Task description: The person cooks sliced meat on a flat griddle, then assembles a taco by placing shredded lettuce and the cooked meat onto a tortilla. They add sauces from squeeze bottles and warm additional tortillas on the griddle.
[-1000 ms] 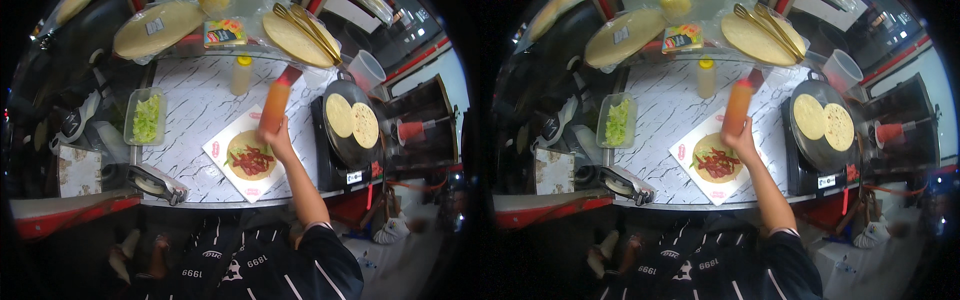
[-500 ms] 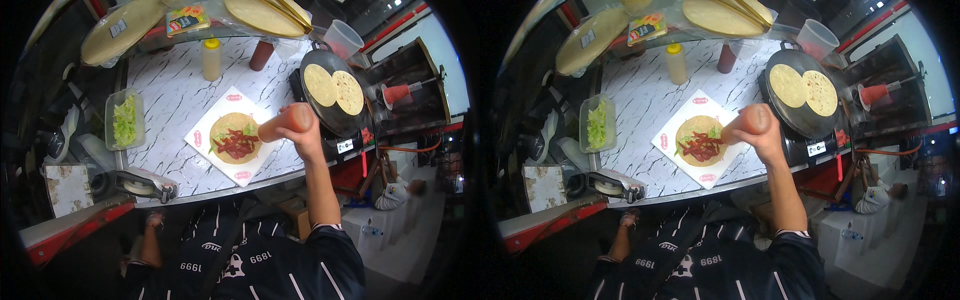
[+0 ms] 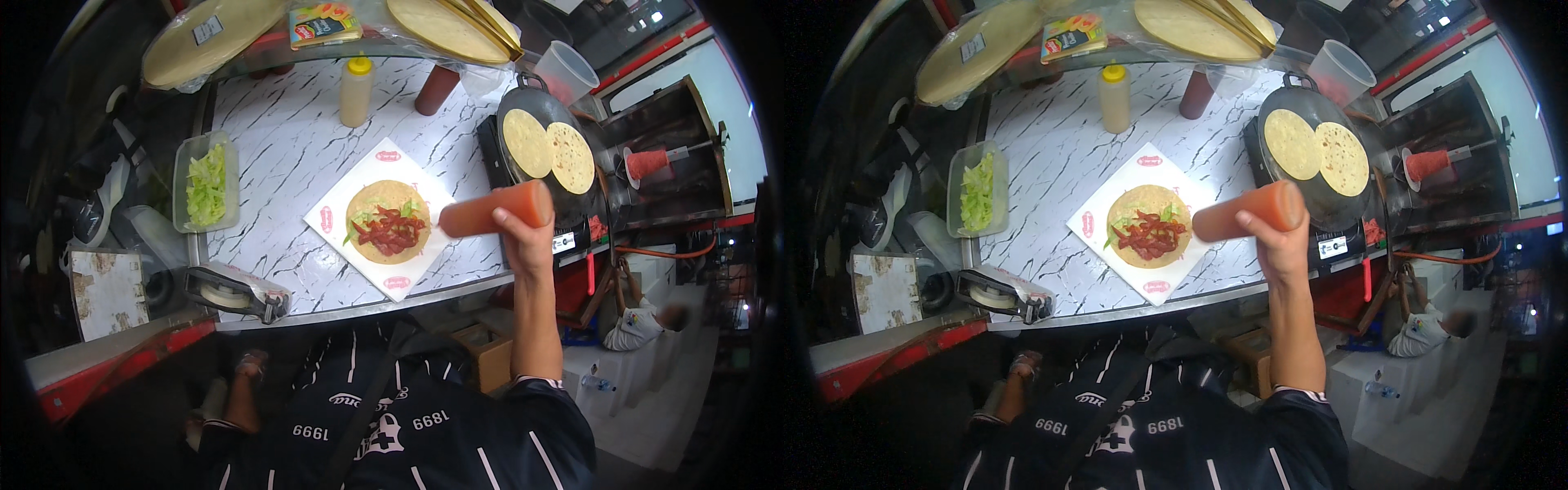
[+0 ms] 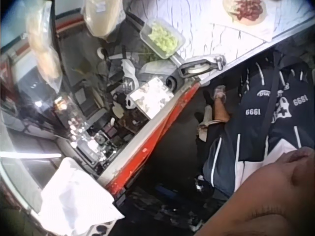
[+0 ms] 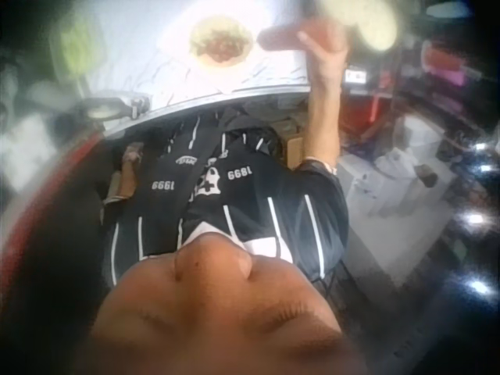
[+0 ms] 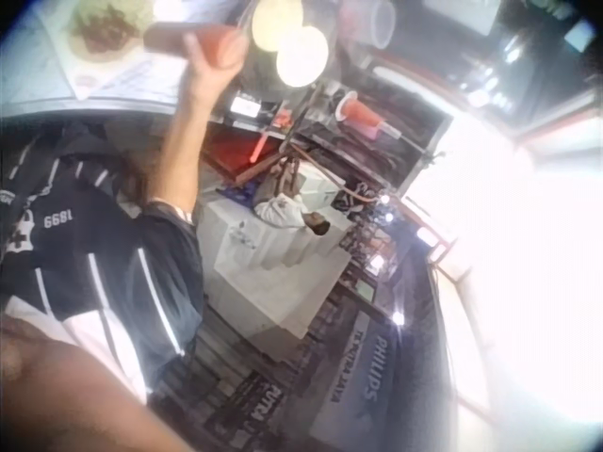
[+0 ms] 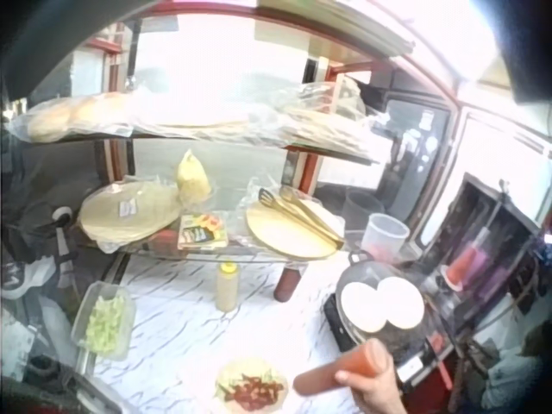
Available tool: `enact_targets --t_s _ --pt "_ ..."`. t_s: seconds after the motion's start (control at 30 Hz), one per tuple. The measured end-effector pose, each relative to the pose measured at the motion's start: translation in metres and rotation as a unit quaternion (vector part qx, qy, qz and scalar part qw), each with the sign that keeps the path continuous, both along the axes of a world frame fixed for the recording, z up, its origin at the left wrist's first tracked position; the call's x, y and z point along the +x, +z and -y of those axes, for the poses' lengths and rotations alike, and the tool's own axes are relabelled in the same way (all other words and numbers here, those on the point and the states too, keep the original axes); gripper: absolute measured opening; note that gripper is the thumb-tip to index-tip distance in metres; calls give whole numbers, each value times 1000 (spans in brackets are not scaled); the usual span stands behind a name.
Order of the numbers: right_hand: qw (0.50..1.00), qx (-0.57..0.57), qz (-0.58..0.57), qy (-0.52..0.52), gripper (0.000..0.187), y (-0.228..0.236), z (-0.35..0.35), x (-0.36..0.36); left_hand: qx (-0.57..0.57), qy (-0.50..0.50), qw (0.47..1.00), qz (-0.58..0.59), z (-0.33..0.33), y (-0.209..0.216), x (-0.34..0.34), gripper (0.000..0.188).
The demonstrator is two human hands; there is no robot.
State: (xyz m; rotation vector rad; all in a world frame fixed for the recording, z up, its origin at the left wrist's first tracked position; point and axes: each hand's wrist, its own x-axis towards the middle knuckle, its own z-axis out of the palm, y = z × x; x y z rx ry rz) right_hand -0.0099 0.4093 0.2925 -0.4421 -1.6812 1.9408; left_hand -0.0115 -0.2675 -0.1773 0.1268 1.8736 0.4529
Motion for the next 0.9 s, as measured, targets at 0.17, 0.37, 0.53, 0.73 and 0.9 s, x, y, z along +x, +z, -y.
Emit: enact_targets --t_s 0.17,0.37,0.53,0.73,0.9 --pt "999 12 -26 -17 43 10 0 4 -22 -193 978 -79 -11 1 -22 44" --pt "999 22 -24 -5 45 15 10 2 39 -17 992 -121 -19 -22 -25 42" --pt "998 -1 -54 -34 44 18 16 -1 24 152 987 -47 -22 -12 -16 32" --pt "998 9 -65 -14 43 16 22 -8 22 5 997 -75 -6 0 -1 47" --pt "999 22 -38 19 44 16 30 -17 59 91 994 -35 5 -11 13 40"
